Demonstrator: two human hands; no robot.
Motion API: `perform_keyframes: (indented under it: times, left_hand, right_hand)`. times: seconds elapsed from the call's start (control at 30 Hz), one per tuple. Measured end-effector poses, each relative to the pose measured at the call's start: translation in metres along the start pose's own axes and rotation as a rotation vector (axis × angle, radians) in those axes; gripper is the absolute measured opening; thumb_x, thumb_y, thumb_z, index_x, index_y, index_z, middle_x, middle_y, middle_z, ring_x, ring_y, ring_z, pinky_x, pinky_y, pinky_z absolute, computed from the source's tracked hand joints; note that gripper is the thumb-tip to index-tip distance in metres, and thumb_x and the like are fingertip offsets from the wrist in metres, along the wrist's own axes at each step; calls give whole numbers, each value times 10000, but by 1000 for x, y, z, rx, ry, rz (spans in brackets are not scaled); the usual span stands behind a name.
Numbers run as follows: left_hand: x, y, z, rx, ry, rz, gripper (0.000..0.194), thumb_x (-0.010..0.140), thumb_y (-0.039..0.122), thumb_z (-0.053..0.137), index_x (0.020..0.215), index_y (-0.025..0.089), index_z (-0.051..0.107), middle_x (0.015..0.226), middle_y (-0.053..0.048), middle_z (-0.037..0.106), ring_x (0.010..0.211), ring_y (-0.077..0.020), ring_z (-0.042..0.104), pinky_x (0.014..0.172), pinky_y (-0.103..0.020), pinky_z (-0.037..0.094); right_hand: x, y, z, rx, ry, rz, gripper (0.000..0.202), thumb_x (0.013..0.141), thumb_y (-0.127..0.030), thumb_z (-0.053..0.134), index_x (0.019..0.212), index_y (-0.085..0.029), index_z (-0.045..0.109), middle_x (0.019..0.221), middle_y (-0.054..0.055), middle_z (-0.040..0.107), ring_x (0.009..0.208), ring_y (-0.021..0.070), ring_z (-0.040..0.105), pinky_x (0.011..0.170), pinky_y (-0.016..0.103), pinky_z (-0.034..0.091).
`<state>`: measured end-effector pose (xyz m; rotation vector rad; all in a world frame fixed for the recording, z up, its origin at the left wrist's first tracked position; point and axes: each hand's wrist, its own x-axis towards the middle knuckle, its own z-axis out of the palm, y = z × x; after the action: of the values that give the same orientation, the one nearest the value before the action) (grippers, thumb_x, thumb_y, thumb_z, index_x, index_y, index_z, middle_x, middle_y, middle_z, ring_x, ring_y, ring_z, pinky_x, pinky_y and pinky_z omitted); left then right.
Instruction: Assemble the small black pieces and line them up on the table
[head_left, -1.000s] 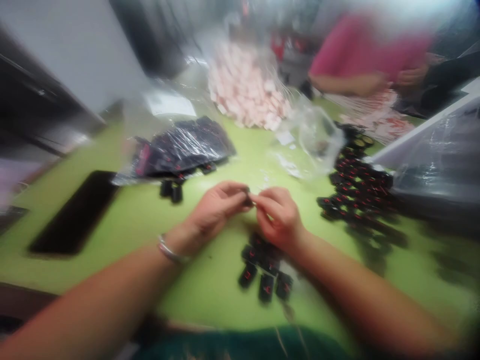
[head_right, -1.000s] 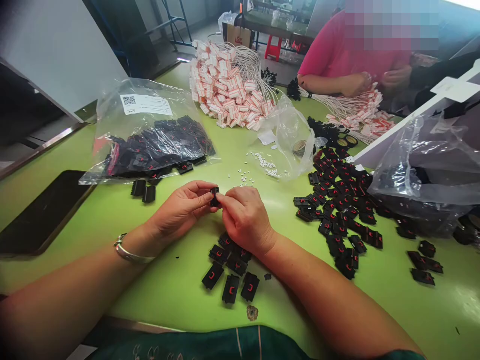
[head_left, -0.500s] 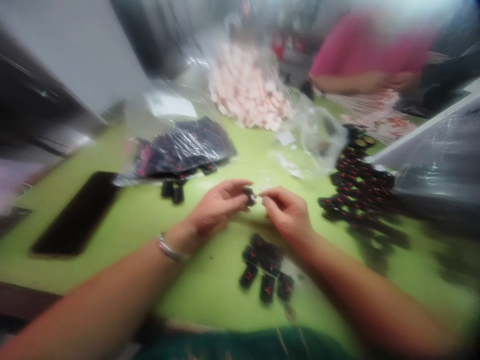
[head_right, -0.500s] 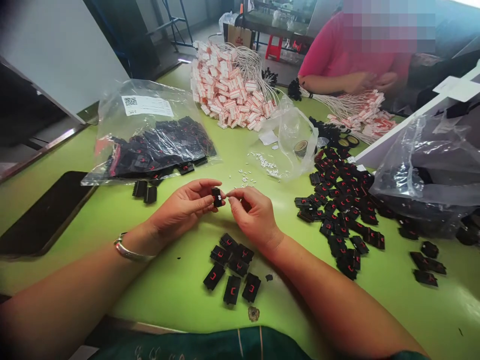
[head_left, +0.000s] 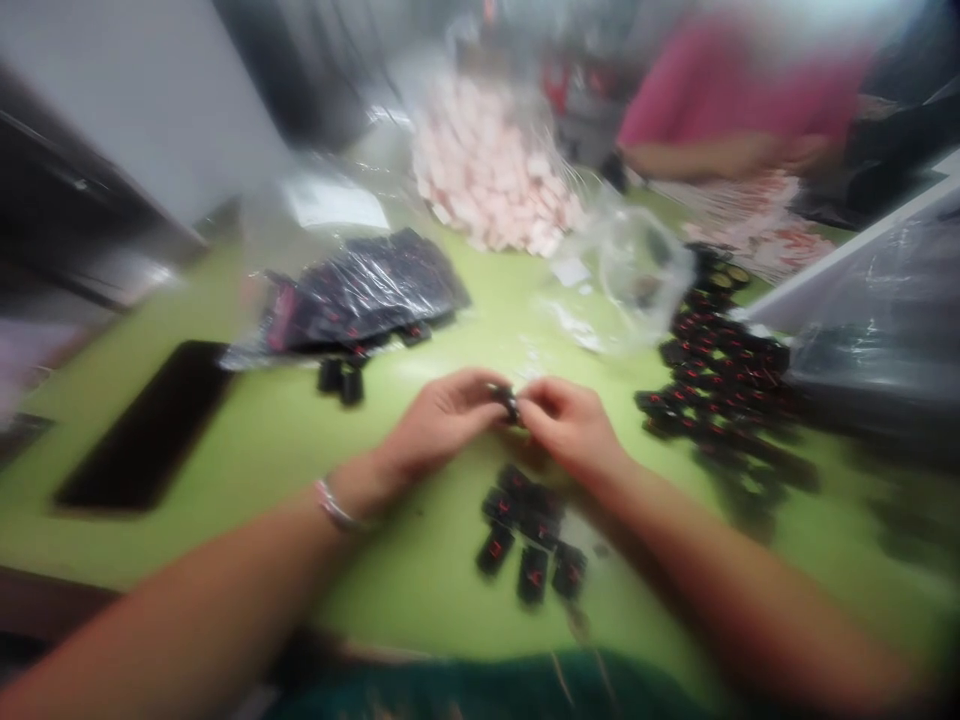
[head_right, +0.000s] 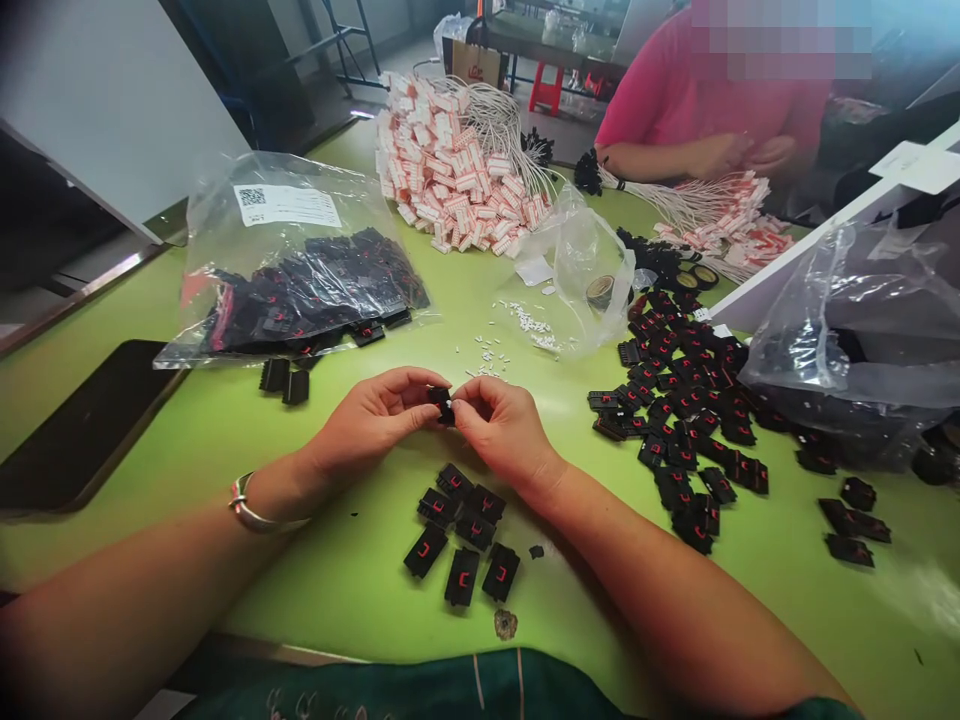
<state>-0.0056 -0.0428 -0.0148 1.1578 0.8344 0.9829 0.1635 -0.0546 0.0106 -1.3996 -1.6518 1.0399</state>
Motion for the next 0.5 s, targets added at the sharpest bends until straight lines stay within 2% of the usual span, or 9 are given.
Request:
perform_keyframes:
  times: [0.2, 0.3, 0.37, 0.5]
  left_hand:
    - [0, -4, 1, 37, 6, -31, 250, 741, 205, 709, 980, 147, 663, 949, -72, 721, 886, -183, 665, 849, -297, 505]
    - [0, -3, 2, 11, 2, -49, 266, 736, 207, 716, 989, 144, 663, 951, -77, 722, 889, -187, 668, 854, -302, 504]
    - [0, -1, 2, -27, 10, -72, 274, 734, 219, 725, 988, 147, 653, 903, -65, 726, 841, -176, 678, 837, -303, 512]
    - [1, 2, 2, -94, -20, -123, 281, 720, 239, 745, 965, 145, 643, 826, -52, 726, 735, -156, 682, 774, -295, 530]
  right_hand:
    - [2, 7, 5, -180, 42, -126, 111, 726, -191, 530, 633, -197, 468, 563, -35, 531, 507, 91, 444, 491, 219, 358]
    - [1, 7, 5, -175, 52, -145, 100, 731, -199, 525, 644, -198, 477, 561, -35, 525, 503, 92, 439, 488, 225, 359]
    - [0, 4, 3, -67, 15, -84, 86, 744, -220, 529, 666, -193, 506, 563, -31, 540, 498, 94, 470, 481, 222, 390]
    - [-1, -2, 0, 203, -103, 177, 130, 777, -309, 544, 728, -189, 534, 523, -46, 554, 388, 87, 475, 381, 213, 415]
